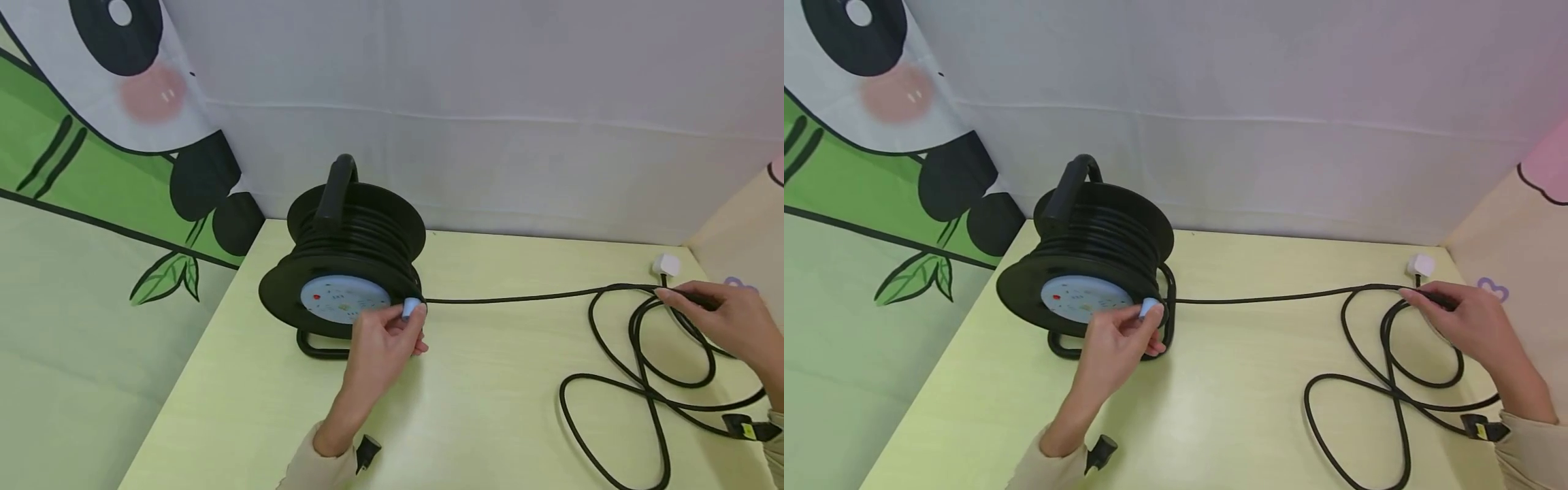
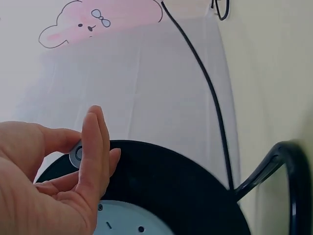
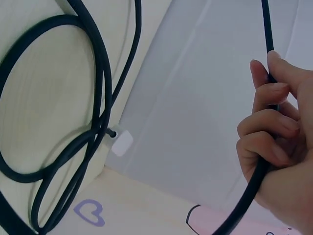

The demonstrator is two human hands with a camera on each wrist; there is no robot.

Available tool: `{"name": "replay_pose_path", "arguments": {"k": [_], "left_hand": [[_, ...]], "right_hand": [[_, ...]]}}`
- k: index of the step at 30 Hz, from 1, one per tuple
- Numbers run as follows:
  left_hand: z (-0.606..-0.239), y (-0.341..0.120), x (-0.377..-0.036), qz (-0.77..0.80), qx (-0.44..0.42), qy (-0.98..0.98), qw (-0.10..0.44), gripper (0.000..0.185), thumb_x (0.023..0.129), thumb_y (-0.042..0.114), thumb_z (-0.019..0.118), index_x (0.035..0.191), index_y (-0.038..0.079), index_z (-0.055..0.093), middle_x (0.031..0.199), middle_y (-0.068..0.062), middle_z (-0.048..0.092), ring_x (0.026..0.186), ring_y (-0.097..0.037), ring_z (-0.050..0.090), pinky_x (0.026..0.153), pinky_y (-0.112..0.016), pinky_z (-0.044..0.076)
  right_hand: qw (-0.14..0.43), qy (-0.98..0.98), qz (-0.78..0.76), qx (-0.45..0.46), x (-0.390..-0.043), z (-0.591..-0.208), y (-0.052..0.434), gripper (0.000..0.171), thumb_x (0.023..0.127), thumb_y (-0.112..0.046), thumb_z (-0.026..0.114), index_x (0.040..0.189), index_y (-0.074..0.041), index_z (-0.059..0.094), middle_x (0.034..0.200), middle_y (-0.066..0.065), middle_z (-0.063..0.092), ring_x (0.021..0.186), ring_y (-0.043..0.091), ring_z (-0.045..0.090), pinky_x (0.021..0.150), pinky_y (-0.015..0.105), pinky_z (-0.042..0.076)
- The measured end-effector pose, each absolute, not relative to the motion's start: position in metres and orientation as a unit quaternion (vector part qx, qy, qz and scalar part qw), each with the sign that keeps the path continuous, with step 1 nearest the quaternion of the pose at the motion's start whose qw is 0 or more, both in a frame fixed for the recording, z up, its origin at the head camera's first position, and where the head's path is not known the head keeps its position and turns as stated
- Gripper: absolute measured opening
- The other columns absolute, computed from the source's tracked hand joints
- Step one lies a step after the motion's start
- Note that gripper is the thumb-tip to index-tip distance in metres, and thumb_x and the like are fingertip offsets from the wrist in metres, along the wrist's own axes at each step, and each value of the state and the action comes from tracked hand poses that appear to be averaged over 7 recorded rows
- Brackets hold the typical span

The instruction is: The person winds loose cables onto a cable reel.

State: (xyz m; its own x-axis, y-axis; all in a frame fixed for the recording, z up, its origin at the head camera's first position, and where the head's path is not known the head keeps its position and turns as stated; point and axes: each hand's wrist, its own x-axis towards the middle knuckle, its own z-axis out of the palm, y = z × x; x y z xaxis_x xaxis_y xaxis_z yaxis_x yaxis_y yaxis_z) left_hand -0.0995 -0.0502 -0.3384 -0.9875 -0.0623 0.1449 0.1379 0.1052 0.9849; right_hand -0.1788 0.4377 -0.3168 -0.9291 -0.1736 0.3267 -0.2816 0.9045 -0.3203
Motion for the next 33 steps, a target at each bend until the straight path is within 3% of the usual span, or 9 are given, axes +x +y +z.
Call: {"name": "replay_pose_path", "arguments": {"k": [3, 9, 21, 28, 33], "left_hand": [[-0.345, -0.051, -0.1, -0.689, -0.017, -0.724, 0.046, 0.024, 0.099, 0.013, 0.07, 0.08, -0.002, 0.073, 0.065, -0.011, 0.069, 0.057, -0.029, 0.072, 0.059, -0.029, 0.062], [-0.361, -0.054, -0.101, -0.704, 0.007, -0.71, 0.002, 0.024, 0.099, 0.016, 0.069, 0.09, -0.006, 0.074, 0.07, -0.014, 0.07, 0.06, -0.024, 0.073, 0.062, -0.03, 0.063], [-0.402, -0.081, -0.097, -0.675, 0.031, -0.737, -0.035, 0.026, 0.1, 0.012, 0.067, 0.091, -0.011, 0.073, 0.069, -0.013, 0.07, 0.063, -0.029, 0.073, 0.063, -0.028, 0.063], [-0.42, -0.11, -0.094, -0.65, 0.074, -0.756, -0.038, 0.026, 0.1, 0.012, 0.067, 0.091, -0.011, 0.072, 0.069, -0.011, 0.07, 0.062, -0.021, 0.072, 0.062, -0.028, 0.062], [-0.425, -0.135, -0.09, -0.653, 0.123, -0.747, -0.027, 0.023, 0.099, 0.01, 0.069, 0.091, -0.011, 0.072, 0.069, -0.014, 0.07, 0.062, -0.024, 0.072, 0.061, -0.031, 0.063]], "right_hand": [[0.145, -0.96, 0.204, 0.129, -0.182, -0.32, 0.431, 0.022, 0.095, -0.017, 0.075, 0.098, 0.005, 0.075, 0.067, -0.017, 0.059, 0.054, 0.004, 0.043, 0.05, 0.019, 0.031], [0.127, -0.963, 0.207, 0.116, -0.184, -0.321, 0.412, 0.024, 0.095, -0.022, 0.075, 0.098, 0.002, 0.076, 0.068, -0.006, 0.06, 0.057, 0.006, 0.043, 0.049, 0.022, 0.031], [0.09, -0.966, 0.213, 0.114, -0.193, -0.321, 0.386, 0.024, 0.094, -0.029, 0.077, 0.1, -0.006, 0.078, 0.084, 0.002, 0.068, 0.066, 0.003, 0.05, 0.053, 0.021, 0.039], [0.122, -0.955, 0.224, 0.154, -0.201, -0.323, 0.379, 0.02, 0.097, -0.023, 0.074, 0.104, -0.005, 0.077, 0.074, -0.004, 0.065, 0.057, 0.008, 0.046, 0.049, 0.024, 0.034], [0.104, -0.948, 0.258, 0.153, -0.206, -0.327, 0.381, 0.019, 0.101, -0.022, 0.068, 0.107, -0.005, 0.074, 0.076, -0.005, 0.064, 0.062, 0.009, 0.049, 0.052, 0.022, 0.037]]}}
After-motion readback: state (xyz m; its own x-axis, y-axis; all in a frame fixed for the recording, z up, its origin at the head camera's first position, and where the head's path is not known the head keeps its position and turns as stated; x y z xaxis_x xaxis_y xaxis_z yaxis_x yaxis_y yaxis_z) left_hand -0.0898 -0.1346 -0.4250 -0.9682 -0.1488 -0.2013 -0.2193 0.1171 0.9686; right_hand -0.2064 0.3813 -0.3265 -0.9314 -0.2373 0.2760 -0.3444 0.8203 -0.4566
